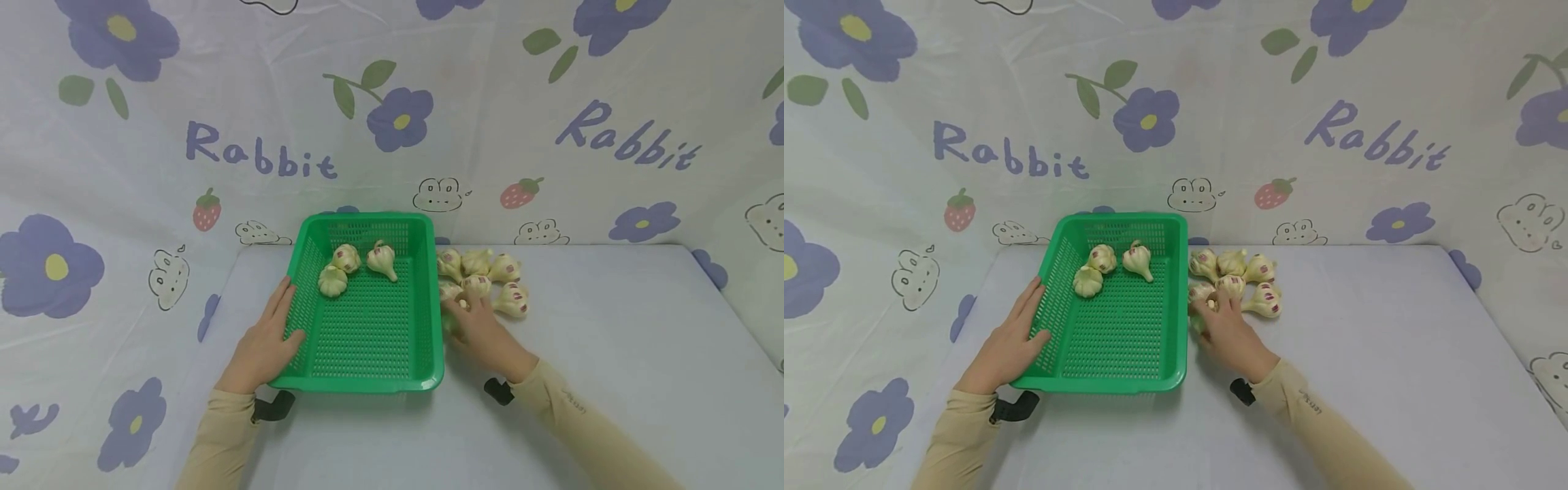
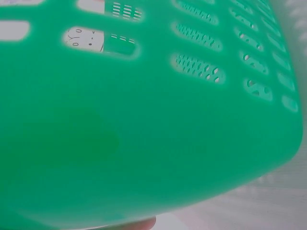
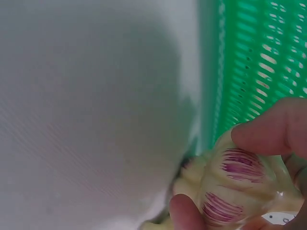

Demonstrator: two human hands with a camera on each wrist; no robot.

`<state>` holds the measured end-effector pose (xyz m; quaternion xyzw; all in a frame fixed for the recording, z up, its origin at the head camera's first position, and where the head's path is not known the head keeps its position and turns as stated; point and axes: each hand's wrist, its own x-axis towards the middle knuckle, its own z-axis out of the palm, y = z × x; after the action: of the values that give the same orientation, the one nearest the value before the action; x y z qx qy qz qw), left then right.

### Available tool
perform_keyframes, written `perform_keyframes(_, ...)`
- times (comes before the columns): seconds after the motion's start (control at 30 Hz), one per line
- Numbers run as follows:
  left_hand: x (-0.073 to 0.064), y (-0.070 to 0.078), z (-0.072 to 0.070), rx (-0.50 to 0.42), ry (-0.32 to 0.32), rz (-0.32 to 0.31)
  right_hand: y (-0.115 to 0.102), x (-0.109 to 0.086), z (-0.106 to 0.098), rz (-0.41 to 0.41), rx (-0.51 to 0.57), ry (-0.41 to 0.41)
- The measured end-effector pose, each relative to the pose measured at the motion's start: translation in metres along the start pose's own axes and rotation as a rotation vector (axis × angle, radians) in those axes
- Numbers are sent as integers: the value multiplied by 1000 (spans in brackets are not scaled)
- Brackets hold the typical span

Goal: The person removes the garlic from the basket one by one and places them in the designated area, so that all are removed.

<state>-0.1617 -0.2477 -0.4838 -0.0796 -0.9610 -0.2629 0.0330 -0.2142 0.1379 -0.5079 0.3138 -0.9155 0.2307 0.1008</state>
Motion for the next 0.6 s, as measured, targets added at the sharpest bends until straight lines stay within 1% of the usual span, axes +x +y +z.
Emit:
perform_keyframes(0.2, 1, -2, 2, 6, -5, -2, -3, -3, 6, 41, 8, -23)
perform_keyframes(0.47, 1, -2, 2, 9, 7, 2, -2, -8, 14, 59, 23, -22)
perform_keyframes(0.6, 1, -1, 2, 8, 8, -4, -1, -10, 20, 76, 20, -42)
